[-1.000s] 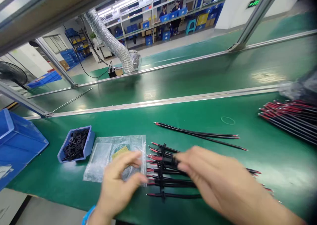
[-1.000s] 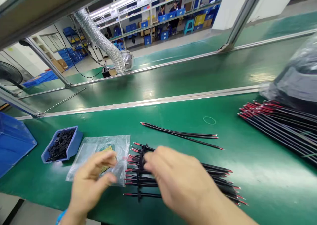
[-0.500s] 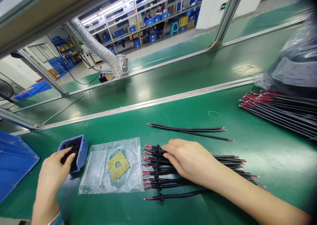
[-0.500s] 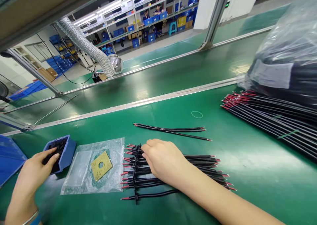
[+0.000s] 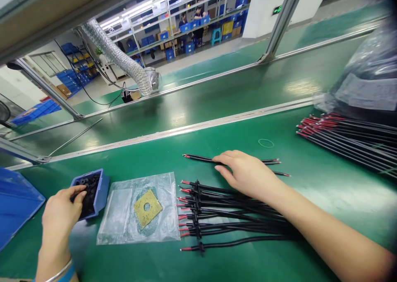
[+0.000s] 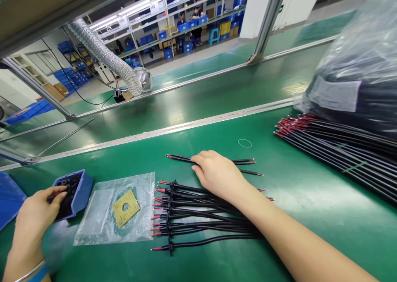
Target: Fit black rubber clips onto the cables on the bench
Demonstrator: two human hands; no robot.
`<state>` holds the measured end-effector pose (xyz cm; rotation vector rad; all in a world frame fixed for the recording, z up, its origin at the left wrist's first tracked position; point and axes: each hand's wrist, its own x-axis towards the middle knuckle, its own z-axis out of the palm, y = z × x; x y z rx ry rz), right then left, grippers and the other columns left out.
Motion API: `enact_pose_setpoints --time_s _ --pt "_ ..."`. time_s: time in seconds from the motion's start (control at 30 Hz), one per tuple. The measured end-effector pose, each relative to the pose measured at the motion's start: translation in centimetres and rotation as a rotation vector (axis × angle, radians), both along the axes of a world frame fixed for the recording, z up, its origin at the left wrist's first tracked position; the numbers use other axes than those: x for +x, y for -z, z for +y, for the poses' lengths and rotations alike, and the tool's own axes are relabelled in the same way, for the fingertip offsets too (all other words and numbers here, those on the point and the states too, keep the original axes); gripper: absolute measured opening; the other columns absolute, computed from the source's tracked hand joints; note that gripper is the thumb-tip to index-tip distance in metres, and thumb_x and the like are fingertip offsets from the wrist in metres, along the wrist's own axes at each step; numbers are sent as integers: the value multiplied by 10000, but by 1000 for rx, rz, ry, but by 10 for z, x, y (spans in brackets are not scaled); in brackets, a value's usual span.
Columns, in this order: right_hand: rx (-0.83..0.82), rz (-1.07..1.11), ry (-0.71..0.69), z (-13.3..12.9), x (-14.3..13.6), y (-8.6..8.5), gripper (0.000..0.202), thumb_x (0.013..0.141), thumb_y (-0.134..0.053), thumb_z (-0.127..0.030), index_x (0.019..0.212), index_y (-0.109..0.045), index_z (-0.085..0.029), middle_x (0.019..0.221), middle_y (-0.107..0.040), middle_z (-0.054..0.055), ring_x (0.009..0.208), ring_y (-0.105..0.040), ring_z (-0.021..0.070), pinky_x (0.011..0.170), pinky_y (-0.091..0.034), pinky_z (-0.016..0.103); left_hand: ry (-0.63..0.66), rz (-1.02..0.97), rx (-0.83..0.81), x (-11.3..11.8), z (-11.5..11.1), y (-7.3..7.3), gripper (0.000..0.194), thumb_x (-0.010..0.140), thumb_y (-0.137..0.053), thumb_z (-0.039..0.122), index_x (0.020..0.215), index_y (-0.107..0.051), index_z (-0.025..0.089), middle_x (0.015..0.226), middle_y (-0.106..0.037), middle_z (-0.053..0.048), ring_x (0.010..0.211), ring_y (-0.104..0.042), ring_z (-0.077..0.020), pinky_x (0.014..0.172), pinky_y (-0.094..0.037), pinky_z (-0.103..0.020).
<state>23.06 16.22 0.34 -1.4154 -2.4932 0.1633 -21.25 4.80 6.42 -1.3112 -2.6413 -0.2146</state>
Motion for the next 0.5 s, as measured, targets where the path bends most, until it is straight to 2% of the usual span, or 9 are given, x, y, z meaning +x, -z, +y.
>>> enact_pose_setpoints --time_s 0.17,0.23,0.27,0.33,0.37,0.4,0.47,0.5 --pt "28 -97 16 6 -5 11 195 897 -555 -153 1022 -704 -162 934 -678 88 919 -622 245 748 -486 328 5 -35 145 -7 0 3 76 762 -675 260 707 -710 222 729 -624 -9 694 -550 -228 685 -443 -330" --pt "46 -129 25 6 -7 11 177 892 -545 -142 964 -704 -177 864 -658 74 860 -617 232 689 -462 310 -28 -8 245 -3 -3 5 71 781 -671 277 746 -704 226 722 -621 6 679 -557 -208 681 -442 -321" --pt "56 -142 23 5 -7 10 172 890 -538 -135 929 -700 -180 835 -650 68 833 -612 225 672 -449 306 -39 -57 364 1 -5 5 62 786 -673 280 781 -701 224 731 -624 13 684 -566 -194 688 -444 -312" --pt "83 -156 11 4 -6 8 168 883 -524 -124 868 -683 -177 799 -641 66 798 -599 222 666 -432 311 -27 -324 673 18 -9 6 140 758 -716 330 831 -681 216 733 -629 26 671 -580 -161 683 -459 -286" --pt "97 -159 9 3 -6 6 169 880 -513 -121 846 -672 -170 783 -636 71 788 -593 229 668 -428 321 1 -548 821 29 -11 7 230 711 -761 380 834 -666 210 712 -627 31 653 -583 -147 666 -471 -269" --pt "122 -154 8 1 -5 5 172 879 -502 -119 827 -659 -163 769 -630 80 777 -587 238 669 -427 335 36 -758 892 42 -13 8 342 639 -803 454 813 -644 205 672 -620 36 615 -583 -139 622 -485 -255" --pt "236 -100 -13 -4 -4 2 182 890 -467 -126 823 -633 -155 766 -618 99 758 -574 255 670 -434 362 95 -1075 794 70 -14 11 524 517 -842 584 786 -612 198 607 -604 36 580 -607 -141 539 -501 -231" --pt "316 -42 -34 -8 -4 1 187 903 -443 -132 843 -620 -155 781 -613 108 752 -570 257 670 -442 370 107 -1150 745 83 -14 14 567 484 -851 611 779 -624 184 600 -610 24 574 -621 -145 519 -511 -226"
